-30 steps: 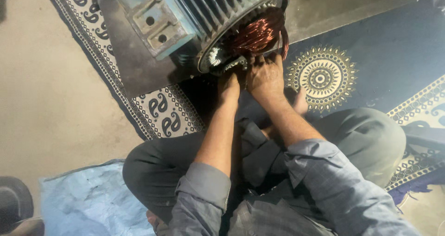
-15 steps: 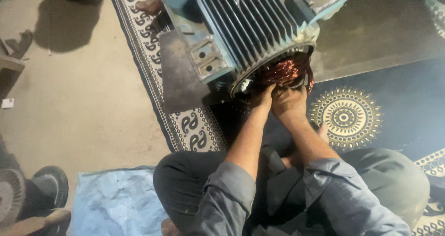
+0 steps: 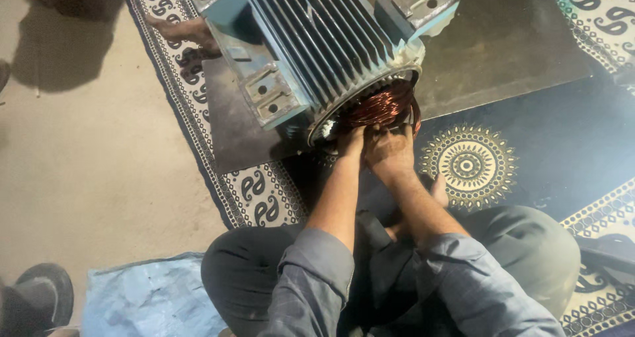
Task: The person sits on the floor fitting copper wire coils into the slots of an electric motor stator, pressing the windings into place by hand and with a long wooden stick. They reposition the stator housing and adjust the coil bundle to seat it around the stator core.
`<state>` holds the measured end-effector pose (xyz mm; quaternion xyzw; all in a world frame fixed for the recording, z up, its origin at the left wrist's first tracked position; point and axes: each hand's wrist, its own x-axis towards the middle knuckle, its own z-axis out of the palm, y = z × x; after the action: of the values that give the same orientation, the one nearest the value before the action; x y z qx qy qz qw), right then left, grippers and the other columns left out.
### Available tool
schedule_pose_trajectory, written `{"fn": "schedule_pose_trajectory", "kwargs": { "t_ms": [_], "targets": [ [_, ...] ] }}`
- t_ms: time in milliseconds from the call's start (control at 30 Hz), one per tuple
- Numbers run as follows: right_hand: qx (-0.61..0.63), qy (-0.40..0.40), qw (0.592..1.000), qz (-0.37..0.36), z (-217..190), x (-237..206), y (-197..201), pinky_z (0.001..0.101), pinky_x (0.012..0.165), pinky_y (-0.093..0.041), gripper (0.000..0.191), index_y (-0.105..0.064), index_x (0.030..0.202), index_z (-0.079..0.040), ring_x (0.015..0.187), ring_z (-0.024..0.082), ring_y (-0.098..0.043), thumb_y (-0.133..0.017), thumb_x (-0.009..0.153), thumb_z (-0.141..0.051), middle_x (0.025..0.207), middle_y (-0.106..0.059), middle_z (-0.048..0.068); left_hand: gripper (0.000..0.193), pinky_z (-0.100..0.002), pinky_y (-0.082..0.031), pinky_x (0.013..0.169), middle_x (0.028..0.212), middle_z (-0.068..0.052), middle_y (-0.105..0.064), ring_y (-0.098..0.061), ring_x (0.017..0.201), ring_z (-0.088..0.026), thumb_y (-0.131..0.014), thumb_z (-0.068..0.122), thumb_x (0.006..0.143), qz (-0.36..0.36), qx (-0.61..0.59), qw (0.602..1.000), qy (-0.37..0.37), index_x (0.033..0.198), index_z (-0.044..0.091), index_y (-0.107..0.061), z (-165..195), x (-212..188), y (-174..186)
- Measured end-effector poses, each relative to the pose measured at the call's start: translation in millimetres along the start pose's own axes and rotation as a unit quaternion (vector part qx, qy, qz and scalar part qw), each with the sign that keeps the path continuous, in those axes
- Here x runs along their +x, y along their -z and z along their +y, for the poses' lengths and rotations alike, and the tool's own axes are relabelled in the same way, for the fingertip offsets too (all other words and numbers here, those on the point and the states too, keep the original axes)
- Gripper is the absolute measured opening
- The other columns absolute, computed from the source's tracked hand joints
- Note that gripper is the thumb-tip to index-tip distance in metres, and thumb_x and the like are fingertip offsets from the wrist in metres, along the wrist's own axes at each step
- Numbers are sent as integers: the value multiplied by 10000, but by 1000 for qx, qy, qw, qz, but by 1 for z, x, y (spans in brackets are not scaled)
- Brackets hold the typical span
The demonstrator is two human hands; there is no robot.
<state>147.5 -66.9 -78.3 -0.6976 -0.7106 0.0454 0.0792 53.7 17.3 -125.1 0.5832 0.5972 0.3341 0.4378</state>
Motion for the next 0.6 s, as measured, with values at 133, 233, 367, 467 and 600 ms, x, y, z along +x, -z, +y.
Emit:
{"fn": "schedule_pose_trajectory", "kwargs": {
  "t_ms": [133, 233, 367, 467, 600],
  "targets": [
    [-40, 22, 996, 71, -10, -12, 9, 557, 1228, -247, 362, -676, 1228, -1, 725, 304, -730, -464, 1026, -214, 1013, -750, 144, 537, -383, -376, 1197, 1504, -113, -588, -502, 1428, -280, -636, 411, 986, -8, -6, 993, -114, 1428, 107, -608, -11, -1, 5],
    [19, -21, 998, 63, -20, -16, 21, 607, 1230, -191, 354, -690, 1182, -5, 783, 317, -734, -463, 998, -205, 934, -748, 152, 439, -382, -465, 1130, 1395, -110, -683, -610, 1322, -277, -671, 338, 981, -5, -68, 994, -89, 1341, 85, -683, -16, -14, 9],
    [46, -11, 984, 172, -24, -32, 43, 629, 1189, -190, 303, -681, 1124, -9, 1051, 347, -696, -534, 948, -207, 1092, -712, 193, 387, -404, -513, 884, 1166, -139, -696, -635, 1036, -269, -729, 199, 913, 15, -306, 940, 149, 1263, 37, -688, -12, -29, 8],
    [80, -41, 949, 302, -22, -53, 52, 593, 1045, -282, 330, -631, 1062, -30, 1149, 403, -625, -646, 775, -192, 1187, -651, 220, 307, -382, -515, 802, 1075, -88, -709, -634, 933, -225, -682, 177, 931, -39, -120, 980, 156, 1215, 67, -717, -8, -35, 12],
    [354, -230, 851, 312, -15, -72, 41, 461, 907, -462, 375, -556, 1073, -1, 972, 346, -590, -726, 741, -34, 1050, -585, 183, 303, -381, -532, 722, 1015, -57, -715, -637, 827, -222, -724, 189, 896, 65, -191, 969, 144, 1167, 56, -700, 0, -43, 17]
  ]
}}
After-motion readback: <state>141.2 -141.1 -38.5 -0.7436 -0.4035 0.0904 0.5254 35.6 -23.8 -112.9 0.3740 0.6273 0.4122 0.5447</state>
